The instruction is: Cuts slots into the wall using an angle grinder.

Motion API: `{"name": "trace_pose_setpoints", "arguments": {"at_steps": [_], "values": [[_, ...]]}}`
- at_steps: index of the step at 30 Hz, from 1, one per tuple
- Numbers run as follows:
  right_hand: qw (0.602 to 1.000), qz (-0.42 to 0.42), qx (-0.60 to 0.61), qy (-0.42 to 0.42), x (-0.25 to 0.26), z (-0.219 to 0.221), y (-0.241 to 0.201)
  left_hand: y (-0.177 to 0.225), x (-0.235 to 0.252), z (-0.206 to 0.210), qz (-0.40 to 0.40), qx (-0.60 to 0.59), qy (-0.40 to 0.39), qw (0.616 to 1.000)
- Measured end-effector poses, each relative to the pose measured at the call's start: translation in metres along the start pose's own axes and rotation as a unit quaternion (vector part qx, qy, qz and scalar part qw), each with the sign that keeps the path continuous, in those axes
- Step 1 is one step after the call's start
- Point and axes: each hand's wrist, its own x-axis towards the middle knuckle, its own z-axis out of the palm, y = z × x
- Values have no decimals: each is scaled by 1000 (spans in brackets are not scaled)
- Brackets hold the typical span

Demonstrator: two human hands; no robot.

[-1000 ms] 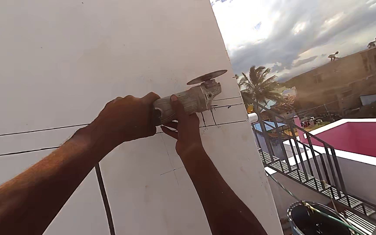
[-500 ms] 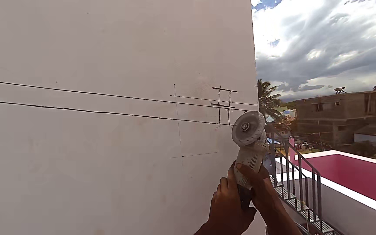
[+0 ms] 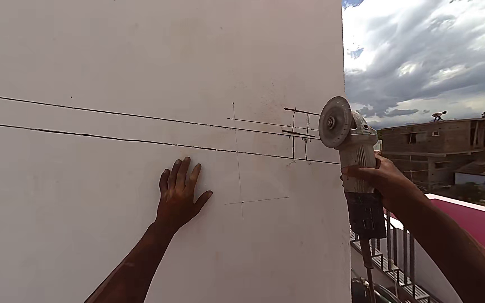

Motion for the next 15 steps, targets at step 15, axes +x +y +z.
{"name": "trace_pose_setpoints", "arguments": {"at_steps": [15], "values": [[998,21,48,-23,9,17,8,-3,-13,16,2,15,41,999]]}}
